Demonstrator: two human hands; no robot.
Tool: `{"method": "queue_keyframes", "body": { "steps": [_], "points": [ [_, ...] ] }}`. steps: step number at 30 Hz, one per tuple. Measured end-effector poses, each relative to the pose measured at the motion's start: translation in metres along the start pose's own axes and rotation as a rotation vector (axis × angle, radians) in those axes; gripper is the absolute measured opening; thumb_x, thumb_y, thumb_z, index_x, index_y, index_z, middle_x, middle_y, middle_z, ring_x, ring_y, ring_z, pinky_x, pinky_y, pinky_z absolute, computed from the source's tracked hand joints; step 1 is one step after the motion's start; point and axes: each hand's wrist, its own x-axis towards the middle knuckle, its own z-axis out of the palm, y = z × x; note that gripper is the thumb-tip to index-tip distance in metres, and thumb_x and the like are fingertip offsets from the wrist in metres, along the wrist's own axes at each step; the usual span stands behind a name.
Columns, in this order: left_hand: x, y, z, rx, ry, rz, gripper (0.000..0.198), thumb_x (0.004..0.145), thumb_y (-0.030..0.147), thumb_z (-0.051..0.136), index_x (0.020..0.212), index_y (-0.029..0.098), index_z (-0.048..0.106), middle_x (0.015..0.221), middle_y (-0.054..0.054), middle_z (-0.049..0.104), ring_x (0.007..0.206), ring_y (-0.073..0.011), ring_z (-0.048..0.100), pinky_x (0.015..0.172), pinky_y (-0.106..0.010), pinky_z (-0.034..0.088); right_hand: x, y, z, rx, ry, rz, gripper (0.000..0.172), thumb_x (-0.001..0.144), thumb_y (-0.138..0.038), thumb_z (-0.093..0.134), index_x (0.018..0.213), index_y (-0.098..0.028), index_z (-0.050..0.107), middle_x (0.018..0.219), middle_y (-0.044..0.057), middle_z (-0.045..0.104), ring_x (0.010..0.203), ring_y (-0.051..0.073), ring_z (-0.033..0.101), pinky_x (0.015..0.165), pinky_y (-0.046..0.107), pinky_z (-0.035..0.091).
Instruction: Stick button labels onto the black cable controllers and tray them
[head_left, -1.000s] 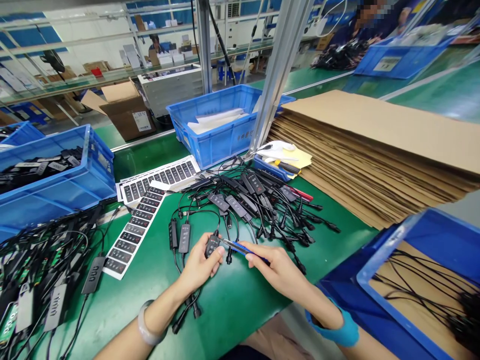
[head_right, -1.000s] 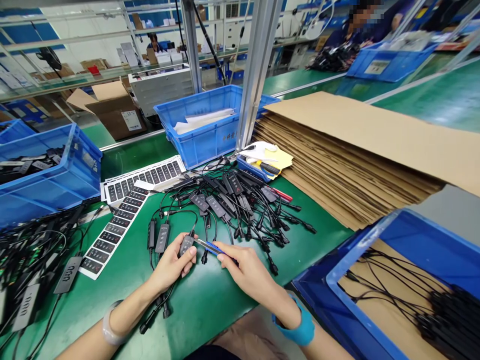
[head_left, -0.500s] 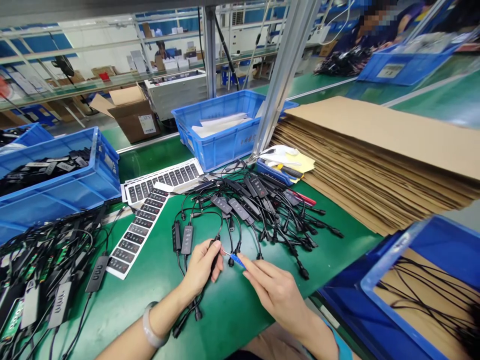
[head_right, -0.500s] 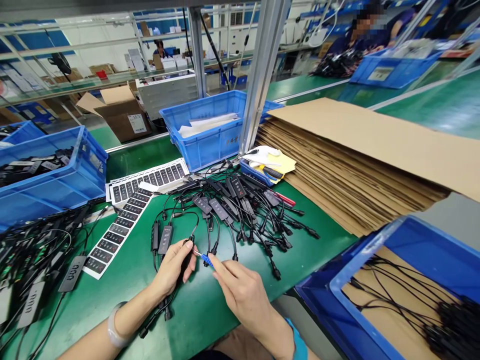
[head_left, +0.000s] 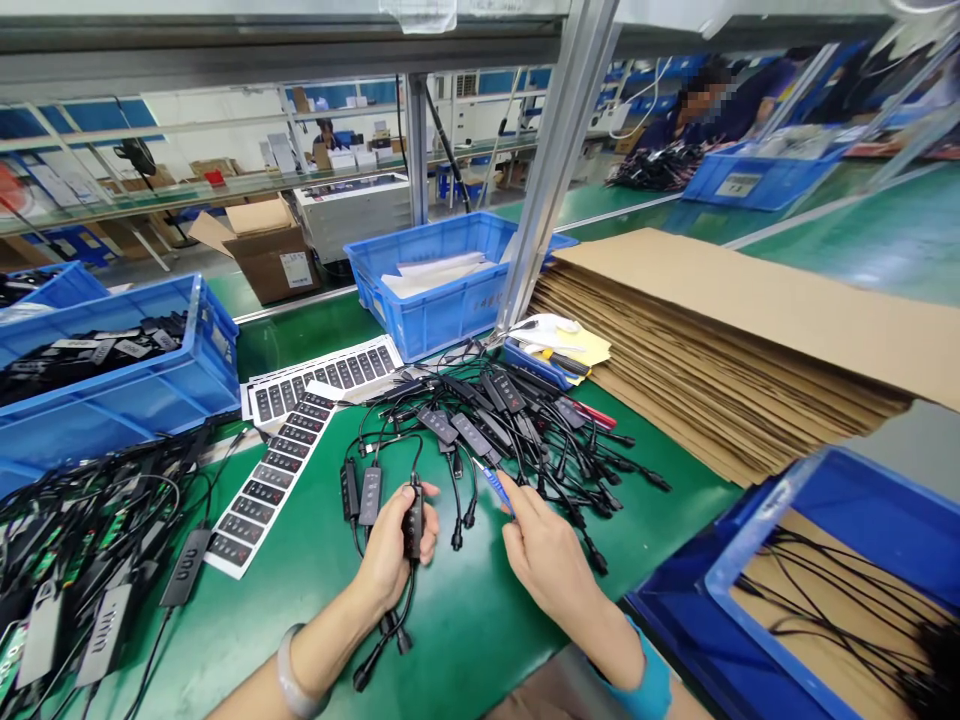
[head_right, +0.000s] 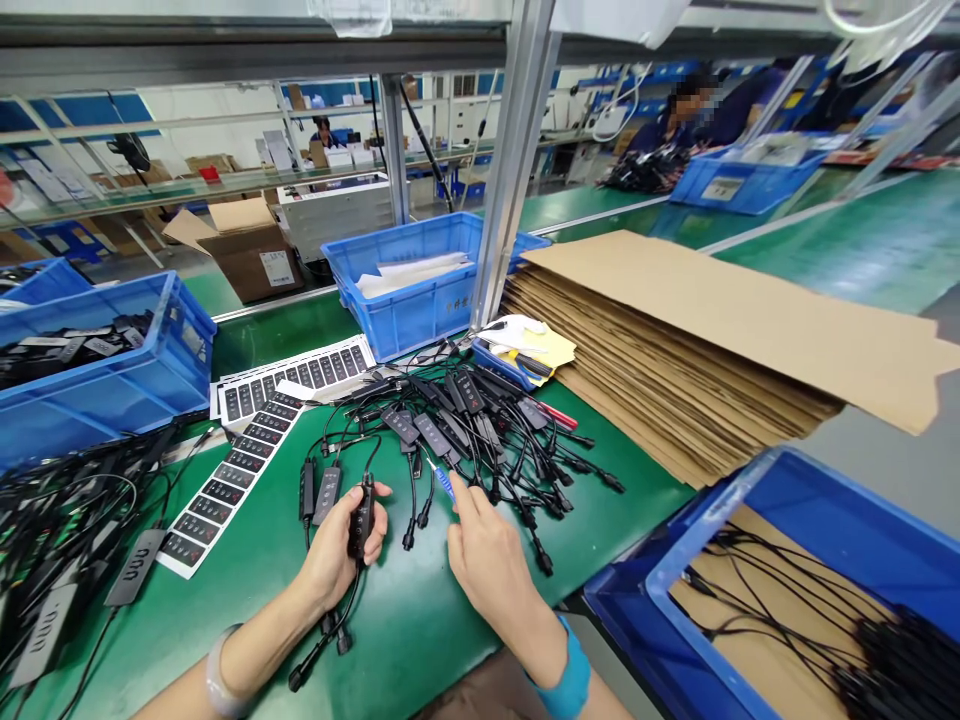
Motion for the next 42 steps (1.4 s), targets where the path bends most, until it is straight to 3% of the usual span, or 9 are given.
{"method": "queue_keyframes", "body": {
  "steps": [7,10,12,16,22,26,31,35,42],
  "points": [
    [-0.003,-0.004,0.001,-0.067,-0.009,0.012,0.045,0.084,0.051,0.057,0.11,0.015,0.056,0.062,0.003,0.058,0.044,-0.008,0.039,0.041,-0.02,0.032,-0.003,-0.015,0.012,-0.178,-0.015,0.055,0.06,0.081,0.0,0.038,0.14,-0.007,0.041,0.1,0.015,0.064,0.081,0.025,0.066,0.065,0.033,0.056],
    [-0.003,-0.006,0.002,-0.081,-0.028,0.01,0.047,0.084,0.051,0.058,0.115,0.016,0.054,0.063,0.003,0.059,0.044,-0.0083,0.04,0.041,-0.02,0.033,-0.002,-0.024,0.01,-0.204,0.063,0.05,0.051,0.085,-0.009,0.046,0.137,-0.011,0.048,0.104,0.018,0.063,0.09,0.032,0.062,0.071,0.043,0.056],
    [-0.004,-0.008,0.002,-0.08,-0.047,0.007,0.049,0.084,0.052,0.058,0.117,0.016,0.053,0.063,0.003,0.059,0.043,-0.0085,0.041,0.041,-0.021,0.033,0.003,-0.034,0.009,-0.102,0.101,-0.001,0.04,0.09,-0.017,0.05,0.13,-0.014,0.055,0.106,0.017,0.062,0.095,0.033,0.061,0.074,0.046,0.056],
    [-0.006,-0.011,0.005,-0.101,-0.039,-0.008,0.049,0.079,0.053,0.065,0.11,0.017,0.057,0.055,0.006,0.054,0.043,-0.0089,0.042,0.042,-0.021,0.034,0.017,-0.056,0.012,0.235,0.124,-0.131,0.026,0.095,-0.02,0.051,0.116,-0.019,0.065,0.099,0.01,0.065,0.09,0.023,0.065,0.074,0.034,0.058],
    [-0.011,-0.005,0.006,-0.26,-0.027,-0.11,0.046,0.073,0.057,0.072,0.089,0.015,0.063,0.063,0.002,0.058,0.051,-0.0105,0.05,0.05,-0.024,0.04,0.025,-0.065,0.021,0.238,0.323,-0.264,0.021,0.094,-0.013,0.053,0.092,-0.018,0.073,0.082,0.008,0.07,0.08,0.02,0.068,0.067,0.032,0.056],
    [-0.016,0.003,0.009,-0.354,-0.082,-0.182,0.039,0.07,0.048,0.079,0.077,0.014,0.062,0.06,-0.001,0.058,0.057,-0.0125,0.051,0.055,-0.025,0.041,0.025,-0.061,0.013,0.365,0.33,-0.188,0.017,0.092,-0.011,0.053,0.089,-0.018,0.069,0.085,0.008,0.07,0.079,0.019,0.068,0.071,0.033,0.057],
    [-0.028,0.012,0.02,-0.418,-0.136,-0.252,0.035,0.074,0.04,0.08,0.092,0.014,0.063,0.062,0.0,0.056,0.057,-0.0094,0.047,0.054,-0.021,0.037,0.021,-0.062,0.004,0.522,0.4,-0.133,0.017,0.091,-0.009,0.051,0.086,-0.019,0.063,0.083,0.006,0.065,0.08,0.019,0.066,0.069,0.031,0.056],
    [-0.036,0.017,0.03,-0.434,-0.14,-0.253,0.034,0.075,0.038,0.079,0.094,0.014,0.063,0.068,0.0,0.055,0.057,-0.0075,0.045,0.049,-0.017,0.032,0.014,-0.062,0.003,0.556,0.463,-0.134,0.019,0.09,-0.005,0.047,0.091,-0.02,0.059,0.084,0.005,0.061,0.083,0.019,0.065,0.069,0.031,0.055],
    [-0.045,0.022,0.038,-0.482,-0.132,-0.284,0.036,0.075,0.041,0.079,0.09,0.012,0.064,0.07,-0.001,0.052,0.055,-0.005,0.041,0.044,-0.013,0.028,0.007,-0.065,0.003,0.681,0.458,-0.081,0.016,0.093,-0.011,0.043,0.088,-0.022,0.054,0.078,0.002,0.054,0.079,0.019,0.06,0.07,0.035,0.054]
  ]
}}
